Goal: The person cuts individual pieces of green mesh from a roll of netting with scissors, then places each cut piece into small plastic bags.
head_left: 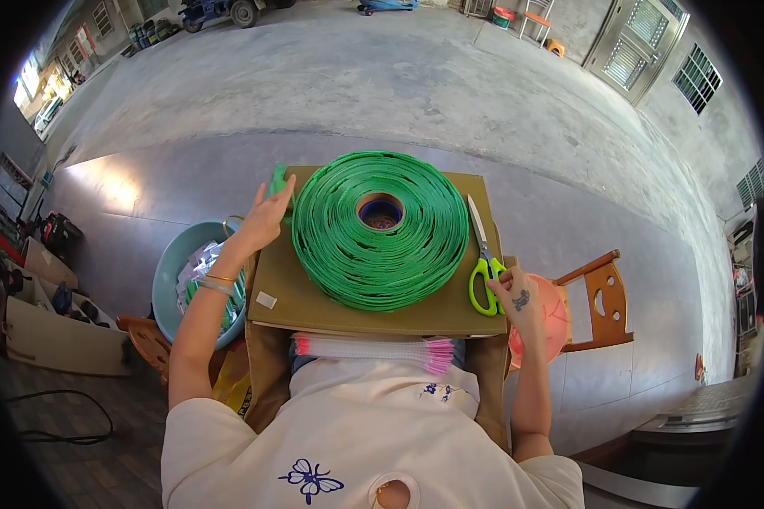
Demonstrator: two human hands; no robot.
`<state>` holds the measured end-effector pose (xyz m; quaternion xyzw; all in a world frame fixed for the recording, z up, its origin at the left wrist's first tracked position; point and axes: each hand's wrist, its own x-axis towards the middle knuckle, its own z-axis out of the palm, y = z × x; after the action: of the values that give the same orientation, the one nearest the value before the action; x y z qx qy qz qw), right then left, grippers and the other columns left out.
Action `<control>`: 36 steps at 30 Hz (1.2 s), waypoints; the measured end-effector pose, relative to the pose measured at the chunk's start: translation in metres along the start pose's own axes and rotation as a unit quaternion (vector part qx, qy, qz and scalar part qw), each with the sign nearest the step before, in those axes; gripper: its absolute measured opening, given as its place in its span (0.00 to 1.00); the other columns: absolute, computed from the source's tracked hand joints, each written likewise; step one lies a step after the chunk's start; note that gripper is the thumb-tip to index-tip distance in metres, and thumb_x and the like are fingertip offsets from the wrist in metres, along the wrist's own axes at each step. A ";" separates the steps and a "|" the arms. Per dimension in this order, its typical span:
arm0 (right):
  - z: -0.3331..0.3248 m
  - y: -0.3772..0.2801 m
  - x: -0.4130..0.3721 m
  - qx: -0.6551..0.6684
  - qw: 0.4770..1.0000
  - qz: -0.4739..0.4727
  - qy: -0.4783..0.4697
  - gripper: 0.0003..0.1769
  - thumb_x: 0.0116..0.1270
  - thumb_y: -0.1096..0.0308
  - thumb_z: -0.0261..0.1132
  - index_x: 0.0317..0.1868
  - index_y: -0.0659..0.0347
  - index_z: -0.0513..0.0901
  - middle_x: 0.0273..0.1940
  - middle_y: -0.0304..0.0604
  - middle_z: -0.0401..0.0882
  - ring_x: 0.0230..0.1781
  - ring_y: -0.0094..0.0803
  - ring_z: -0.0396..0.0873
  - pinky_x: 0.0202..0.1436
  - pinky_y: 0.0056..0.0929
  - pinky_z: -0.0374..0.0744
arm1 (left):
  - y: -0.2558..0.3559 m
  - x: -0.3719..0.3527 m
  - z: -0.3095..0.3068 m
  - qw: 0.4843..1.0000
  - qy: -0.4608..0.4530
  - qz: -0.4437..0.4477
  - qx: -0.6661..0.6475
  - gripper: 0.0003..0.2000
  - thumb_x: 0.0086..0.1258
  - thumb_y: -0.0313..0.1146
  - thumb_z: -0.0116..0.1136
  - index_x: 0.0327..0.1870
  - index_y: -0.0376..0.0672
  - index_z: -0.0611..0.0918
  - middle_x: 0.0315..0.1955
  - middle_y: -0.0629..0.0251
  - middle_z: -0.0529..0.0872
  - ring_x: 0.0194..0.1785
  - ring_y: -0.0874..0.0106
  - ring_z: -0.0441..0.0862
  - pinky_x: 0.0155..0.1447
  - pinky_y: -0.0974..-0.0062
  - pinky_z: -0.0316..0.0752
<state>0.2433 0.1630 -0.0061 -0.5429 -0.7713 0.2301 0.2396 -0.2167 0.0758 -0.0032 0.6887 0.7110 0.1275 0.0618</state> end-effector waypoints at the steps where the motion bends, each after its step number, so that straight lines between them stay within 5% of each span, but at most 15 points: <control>1: -0.001 -0.002 0.000 -0.006 1.000 -0.004 0.001 0.15 0.54 0.62 0.67 0.30 0.66 0.75 0.22 0.48 0.75 0.25 0.43 0.75 0.30 0.38 0.71 | -0.002 -0.004 0.000 1.000 0.013 0.015 0.020 0.40 0.47 0.10 0.43 0.68 0.42 0.55 0.48 0.50 0.77 0.64 0.60 0.65 0.71 0.50 0.42; 6: 0.003 0.000 0.002 -0.041 0.999 -0.010 -0.004 0.17 0.54 0.60 0.67 0.30 0.66 0.75 0.23 0.49 0.75 0.26 0.45 0.75 0.31 0.39 0.71 | 0.003 -0.042 -0.009 0.983 -0.035 0.136 0.122 0.24 0.46 0.11 0.46 0.48 0.40 0.79 0.40 0.55 0.79 0.63 0.62 0.67 0.73 0.53 0.43; 9: 0.003 -0.001 0.002 -0.060 0.998 -0.013 -0.004 0.18 0.55 0.58 0.67 0.30 0.67 0.75 0.23 0.50 0.76 0.27 0.46 0.75 0.31 0.39 0.71 | 0.020 -0.056 -0.006 0.979 0.042 0.185 0.074 0.14 0.47 0.16 0.50 0.34 0.40 0.82 0.37 0.59 0.80 0.58 0.63 0.70 0.71 0.54 0.48; 12: 0.002 -0.002 0.002 -0.060 0.998 -0.012 -0.009 0.19 0.55 0.58 0.67 0.31 0.68 0.75 0.25 0.52 0.76 0.29 0.47 0.76 0.33 0.40 0.71 | 0.053 -0.067 -0.018 0.983 -0.086 0.151 0.049 0.12 0.48 0.22 0.54 0.35 0.41 0.82 0.34 0.63 0.80 0.51 0.64 0.74 0.69 0.55 0.53; 13: 0.001 -0.003 0.002 -0.062 0.998 -0.004 -0.017 0.19 0.55 0.58 0.67 0.32 0.68 0.75 0.26 0.52 0.76 0.30 0.47 0.76 0.34 0.40 0.72 | 0.062 -0.073 -0.016 0.978 -0.078 0.183 0.063 0.11 0.49 0.30 0.58 0.35 0.42 0.82 0.29 0.63 0.80 0.42 0.65 0.76 0.63 0.60 0.60; 16: 0.004 -0.006 0.001 -0.086 0.996 -0.006 -0.024 0.21 0.54 0.58 0.68 0.35 0.68 0.74 0.31 0.54 0.76 0.33 0.49 0.76 0.37 0.41 0.73 | 0.093 -0.083 -0.010 0.972 -0.054 0.223 -0.057 0.08 0.52 0.33 0.60 0.33 0.43 0.83 0.25 0.65 0.81 0.37 0.66 0.77 0.54 0.66 0.66; 19: 0.008 -0.006 0.000 -0.109 0.994 -0.017 -0.023 0.23 0.52 0.59 0.70 0.37 0.69 0.72 0.35 0.56 0.75 0.37 0.52 0.76 0.39 0.43 0.74 | 0.085 -0.086 0.006 0.974 -0.077 0.209 -0.029 0.07 0.54 0.35 0.61 0.29 0.43 0.83 0.24 0.66 0.82 0.33 0.66 0.78 0.46 0.70 0.68; 25: 0.012 -0.002 0.002 -0.090 0.996 -0.013 -0.002 0.24 0.48 0.59 0.72 0.34 0.68 0.71 0.33 0.55 0.74 0.35 0.50 0.74 0.38 0.41 0.71 | 0.027 -0.102 -0.014 0.996 -0.053 0.070 -0.005 0.06 0.55 0.34 0.60 0.27 0.42 0.84 0.25 0.65 0.84 0.34 0.65 0.79 0.44 0.70 0.69; 28: 0.010 -0.003 0.002 -0.090 0.996 -0.009 -0.004 0.24 0.48 0.59 0.72 0.34 0.68 0.71 0.32 0.55 0.74 0.35 0.50 0.74 0.38 0.41 0.71 | 0.004 -0.109 -0.036 0.993 -0.119 -0.003 -0.006 0.10 0.51 0.37 0.64 0.29 0.41 0.84 0.29 0.64 0.85 0.38 0.64 0.79 0.48 0.67 0.69; 32: 0.012 -0.002 0.003 -0.088 0.996 -0.009 -0.007 0.24 0.48 0.59 0.72 0.34 0.68 0.70 0.31 0.55 0.74 0.35 0.50 0.74 0.38 0.41 0.71 | 0.039 -0.108 -0.047 0.987 -0.134 -0.088 -0.032 0.23 0.45 0.51 0.68 0.36 0.43 0.85 0.35 0.58 0.84 0.46 0.61 0.76 0.59 0.67 0.63; 36: 0.011 -0.003 0.003 -0.100 0.995 -0.012 -0.002 0.24 0.49 0.58 0.71 0.34 0.68 0.70 0.31 0.55 0.74 0.34 0.50 0.74 0.37 0.42 0.71 | 0.055 -0.096 -0.041 0.993 -0.104 0.044 0.020 0.26 0.49 0.56 0.64 0.39 0.41 0.84 0.34 0.56 0.83 0.47 0.60 0.75 0.56 0.65 0.66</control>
<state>0.2334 0.1641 -0.0130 -0.5546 -0.7973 0.1497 0.1854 -0.1708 -0.0228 0.0426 0.7301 0.6721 0.0438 0.1158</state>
